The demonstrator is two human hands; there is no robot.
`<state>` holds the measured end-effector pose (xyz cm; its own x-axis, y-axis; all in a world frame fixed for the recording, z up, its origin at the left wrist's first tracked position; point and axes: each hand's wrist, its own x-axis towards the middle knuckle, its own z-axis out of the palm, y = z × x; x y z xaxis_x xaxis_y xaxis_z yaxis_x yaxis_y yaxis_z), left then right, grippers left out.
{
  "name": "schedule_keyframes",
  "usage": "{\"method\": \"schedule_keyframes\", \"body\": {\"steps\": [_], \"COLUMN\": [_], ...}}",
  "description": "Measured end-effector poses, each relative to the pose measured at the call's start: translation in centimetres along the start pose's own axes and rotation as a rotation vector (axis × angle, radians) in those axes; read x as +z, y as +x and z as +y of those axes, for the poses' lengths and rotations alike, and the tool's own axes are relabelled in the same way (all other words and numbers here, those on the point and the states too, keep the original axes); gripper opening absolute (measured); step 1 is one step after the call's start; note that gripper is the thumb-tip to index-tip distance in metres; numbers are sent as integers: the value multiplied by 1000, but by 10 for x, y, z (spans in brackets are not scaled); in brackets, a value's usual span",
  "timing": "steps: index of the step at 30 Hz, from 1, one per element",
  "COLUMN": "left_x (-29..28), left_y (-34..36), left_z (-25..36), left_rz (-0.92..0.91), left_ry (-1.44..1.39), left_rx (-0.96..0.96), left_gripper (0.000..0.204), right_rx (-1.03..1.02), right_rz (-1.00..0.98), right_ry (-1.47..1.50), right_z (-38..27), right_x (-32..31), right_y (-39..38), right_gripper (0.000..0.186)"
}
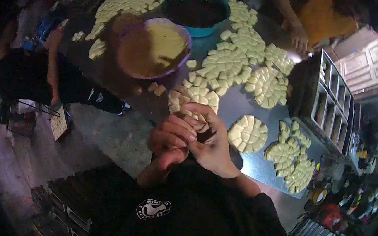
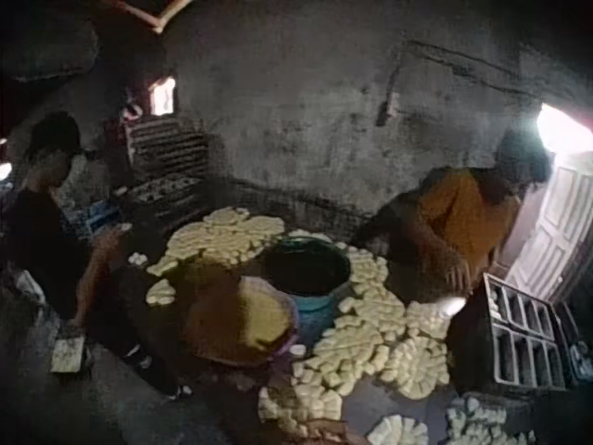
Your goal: The person shapes pieces of dough by hand, fills some with a dark paste from a bowl, and places the formed rolls into metal baking pans on a table.
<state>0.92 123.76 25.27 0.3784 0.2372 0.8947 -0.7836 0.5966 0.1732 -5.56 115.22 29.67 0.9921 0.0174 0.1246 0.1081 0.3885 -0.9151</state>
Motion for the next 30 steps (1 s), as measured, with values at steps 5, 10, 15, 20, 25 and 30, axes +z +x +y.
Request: {"method": "schedule_keyframes", "body": {"steps": [5,10,15,20,25,30], "left_x": [-50,-124,-179,-214,-208,-184], "left_y": [-9,24,0,-19,-9,-22], "left_z": [4,-2,12,30,35,42], "left_rz": [487,553,773,479,702,824], "left_ry": [2,465,642,641,388,-119], "left_rx": [-416,-568,-950,-1125,-1173,-1211], "left_gripper": [52,78,48,28,33,42], "right_rx": [125,326,-227,-143,196,228], "right_rz": [-151,-228,-554,-786,-439,-193], "right_ry": [-239,-143,-1251,-1293,-1009,-234], "right_z": [22,43,127,155,108,85], "right_x": [41,74,55,56,92,74], "right_y": [67,150,237,250,228,172], "right_gripper": [68,53,39,48,36,46]}}
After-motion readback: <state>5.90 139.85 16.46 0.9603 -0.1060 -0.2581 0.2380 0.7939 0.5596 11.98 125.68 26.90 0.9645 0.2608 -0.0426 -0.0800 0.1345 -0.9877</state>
